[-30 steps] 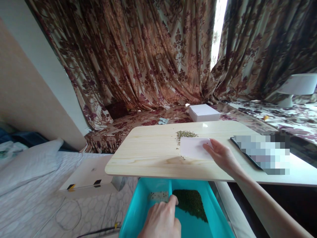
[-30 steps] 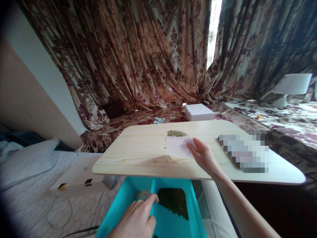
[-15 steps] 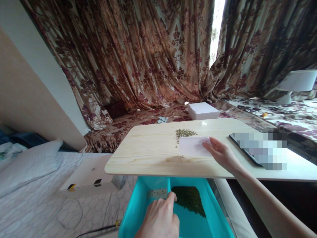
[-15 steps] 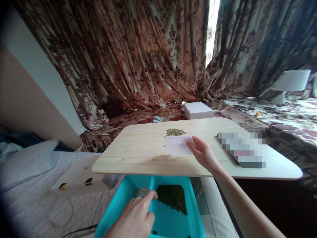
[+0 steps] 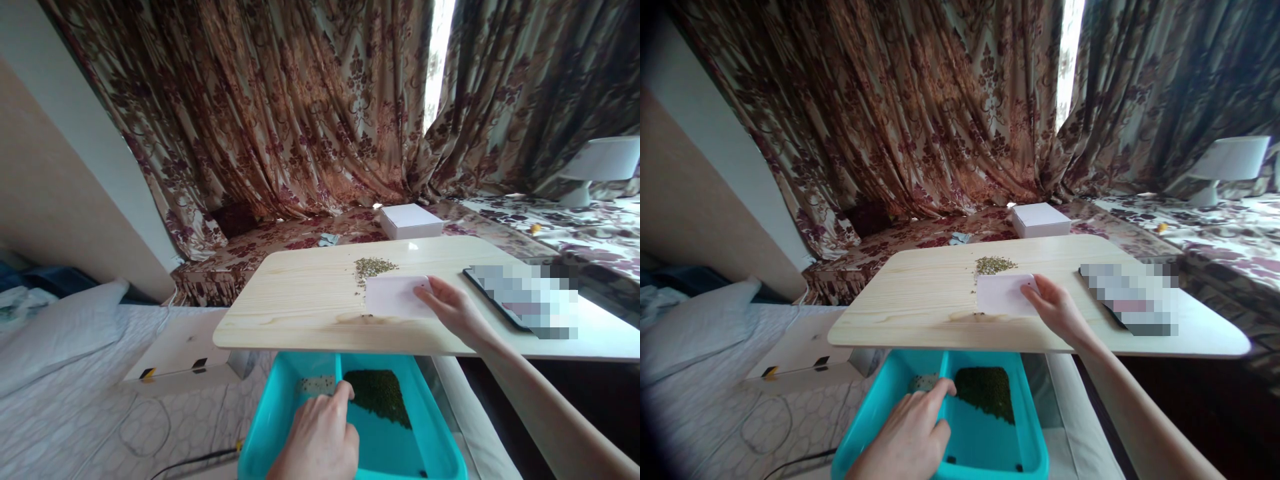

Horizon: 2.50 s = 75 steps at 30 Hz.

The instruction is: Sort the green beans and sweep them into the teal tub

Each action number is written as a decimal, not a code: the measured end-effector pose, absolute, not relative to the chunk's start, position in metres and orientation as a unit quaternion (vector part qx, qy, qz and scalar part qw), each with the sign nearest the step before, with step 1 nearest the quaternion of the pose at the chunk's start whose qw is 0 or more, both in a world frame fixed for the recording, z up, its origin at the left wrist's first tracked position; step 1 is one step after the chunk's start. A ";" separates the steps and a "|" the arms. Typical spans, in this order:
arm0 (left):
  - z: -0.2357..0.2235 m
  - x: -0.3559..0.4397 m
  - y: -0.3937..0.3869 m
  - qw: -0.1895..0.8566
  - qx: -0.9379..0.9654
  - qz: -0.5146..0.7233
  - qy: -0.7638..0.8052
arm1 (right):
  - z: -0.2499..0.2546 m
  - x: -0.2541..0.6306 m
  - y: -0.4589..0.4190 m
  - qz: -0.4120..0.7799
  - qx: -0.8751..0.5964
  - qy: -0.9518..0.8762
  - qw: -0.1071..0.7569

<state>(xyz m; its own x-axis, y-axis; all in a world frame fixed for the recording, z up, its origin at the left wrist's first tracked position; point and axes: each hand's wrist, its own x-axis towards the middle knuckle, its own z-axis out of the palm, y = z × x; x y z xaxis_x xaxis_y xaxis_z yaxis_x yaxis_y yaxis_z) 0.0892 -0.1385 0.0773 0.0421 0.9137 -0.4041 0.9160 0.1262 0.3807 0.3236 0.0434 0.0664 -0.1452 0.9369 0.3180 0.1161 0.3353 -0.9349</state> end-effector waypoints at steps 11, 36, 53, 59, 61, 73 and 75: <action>0.077 0.089 -0.137 0.288 0.665 -0.002 0.690 | 0.070 0.312 0.039 0.395 -0.414 -0.650 0.500; 0.079 0.086 -0.139 0.279 0.661 0.002 0.696 | 0.075 0.325 0.016 0.446 -0.457 -0.605 0.476; 0.082 0.075 -0.138 0.266 0.643 -0.020 0.718 | 0.064 0.290 0.017 0.504 -0.399 -0.616 0.454; 0.082 0.084 -0.135 0.262 0.666 -0.054 0.697 | 0.076 0.328 0.008 0.470 -0.413 -0.638 0.449; 0.083 0.093 -0.133 0.264 0.680 -0.056 0.682 | 0.076 0.350 0.015 0.413 -0.447 -0.590 0.530; 0.102 0.151 -0.112 0.294 0.742 -0.108 0.593 | 0.067 0.360 0.054 0.324 -0.491 -0.595 0.548; 0.103 0.152 -0.111 0.296 0.743 -0.105 0.591 | 0.067 0.354 0.056 0.317 -0.498 -0.593 0.548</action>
<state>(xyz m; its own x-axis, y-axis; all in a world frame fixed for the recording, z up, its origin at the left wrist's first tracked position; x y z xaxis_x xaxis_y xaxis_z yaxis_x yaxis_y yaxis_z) 0.1521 -0.1113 0.1027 0.2796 0.8163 -0.5055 0.9403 -0.1263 0.3161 0.3538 0.0561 0.0670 0.0958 0.9381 0.3329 0.2429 0.3023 -0.9217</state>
